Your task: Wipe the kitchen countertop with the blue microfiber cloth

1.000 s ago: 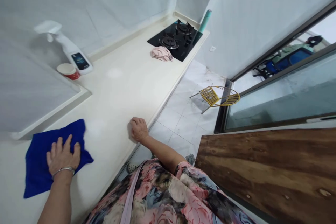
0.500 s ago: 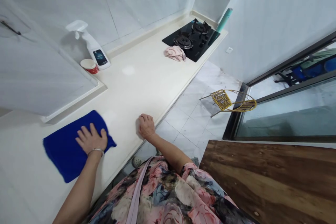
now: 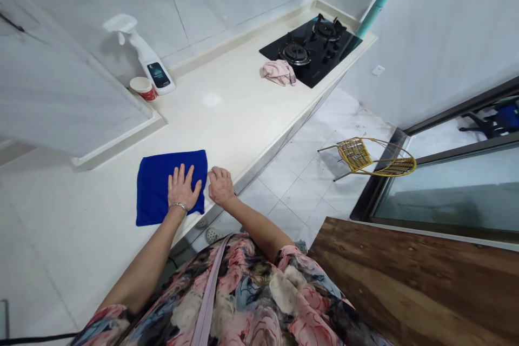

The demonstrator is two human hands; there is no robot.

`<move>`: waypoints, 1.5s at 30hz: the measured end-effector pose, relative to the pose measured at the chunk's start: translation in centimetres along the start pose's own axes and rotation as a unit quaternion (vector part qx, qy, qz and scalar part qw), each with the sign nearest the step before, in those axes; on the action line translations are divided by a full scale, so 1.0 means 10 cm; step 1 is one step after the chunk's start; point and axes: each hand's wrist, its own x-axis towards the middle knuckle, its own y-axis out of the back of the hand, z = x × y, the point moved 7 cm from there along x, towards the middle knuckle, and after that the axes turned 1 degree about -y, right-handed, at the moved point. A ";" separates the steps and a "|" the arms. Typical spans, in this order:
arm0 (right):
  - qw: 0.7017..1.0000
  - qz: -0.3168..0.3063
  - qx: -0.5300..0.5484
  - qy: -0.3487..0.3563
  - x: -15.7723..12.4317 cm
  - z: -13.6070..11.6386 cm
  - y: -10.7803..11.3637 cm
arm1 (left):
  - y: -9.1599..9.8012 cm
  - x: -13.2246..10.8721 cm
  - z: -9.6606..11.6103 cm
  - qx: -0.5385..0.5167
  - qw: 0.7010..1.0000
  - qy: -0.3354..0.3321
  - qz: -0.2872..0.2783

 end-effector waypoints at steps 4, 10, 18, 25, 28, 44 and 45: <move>0.982 -0.027 0.157 0.101 -0.30 0.08 0.10 | 0.00 0.01 0.01 0.008 1.000 0.008 -0.004; 0.897 -0.009 0.421 -0.134 -1.41 0.96 0.18 | -0.02 0.01 0.05 0.027 1.000 0.014 -0.004; 0.792 0.164 0.398 -0.434 -2.88 2.29 0.49 | -0.05 0.01 0.05 0.045 0.999 0.012 -0.007; 0.781 0.137 0.386 -0.471 -3.23 2.11 0.30 | -0.08 -0.01 0.07 -0.008 1.000 0.009 -0.015; 0.812 0.082 0.377 -0.439 -3.21 1.94 0.24 | -0.10 -0.07 0.05 -0.033 0.999 -0.002 -0.014; 0.889 0.026 0.305 -0.341 -2.89 1.34 0.41 | -0.06 -0.58 -0.20 -0.140 0.986 0.051 0.070; 0.898 0.025 0.299 -0.321 -2.75 1.24 0.43 | -0.01 -0.70 -0.25 -0.139 0.983 0.066 0.097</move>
